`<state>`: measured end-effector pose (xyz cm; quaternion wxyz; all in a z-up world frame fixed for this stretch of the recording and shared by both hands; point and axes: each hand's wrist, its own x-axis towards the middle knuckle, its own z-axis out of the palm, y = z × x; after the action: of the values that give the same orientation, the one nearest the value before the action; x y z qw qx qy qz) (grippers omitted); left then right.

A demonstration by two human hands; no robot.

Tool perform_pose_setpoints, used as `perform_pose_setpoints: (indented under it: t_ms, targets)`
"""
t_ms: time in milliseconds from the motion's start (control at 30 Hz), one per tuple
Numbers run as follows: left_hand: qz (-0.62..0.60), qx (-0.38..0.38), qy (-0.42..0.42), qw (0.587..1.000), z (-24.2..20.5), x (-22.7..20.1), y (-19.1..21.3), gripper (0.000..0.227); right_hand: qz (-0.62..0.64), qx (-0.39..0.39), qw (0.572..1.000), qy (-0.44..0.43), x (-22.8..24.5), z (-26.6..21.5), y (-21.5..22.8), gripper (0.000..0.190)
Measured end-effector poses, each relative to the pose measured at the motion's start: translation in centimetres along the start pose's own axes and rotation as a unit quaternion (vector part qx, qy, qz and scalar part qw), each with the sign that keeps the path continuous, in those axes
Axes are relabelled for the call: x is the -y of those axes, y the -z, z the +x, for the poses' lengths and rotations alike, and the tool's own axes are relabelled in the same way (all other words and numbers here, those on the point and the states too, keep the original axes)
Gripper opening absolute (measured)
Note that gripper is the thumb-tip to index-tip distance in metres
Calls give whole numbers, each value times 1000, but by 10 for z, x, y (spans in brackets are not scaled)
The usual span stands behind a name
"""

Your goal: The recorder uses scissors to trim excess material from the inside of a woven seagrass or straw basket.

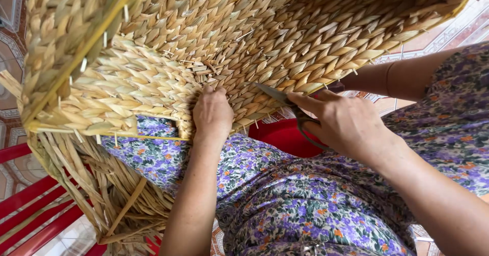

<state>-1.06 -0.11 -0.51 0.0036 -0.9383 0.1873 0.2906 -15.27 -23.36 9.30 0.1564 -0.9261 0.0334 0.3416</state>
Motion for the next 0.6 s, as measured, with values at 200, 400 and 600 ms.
perform_pose_setpoints:
  t_ms: [200,400,600]
  targets:
    - [-39,19,18,999,-2,-5,11,24,1,-73,997,0,-6,2,-19,67]
    - [-205,-78,-74,973,-13,-46,7,32,43,-71,996,-23,1,-7,-13,67]
    - [-243,-136,-271,922,-36,-52,-32,85,120,-40,990,-62,-24,-41,11,66]
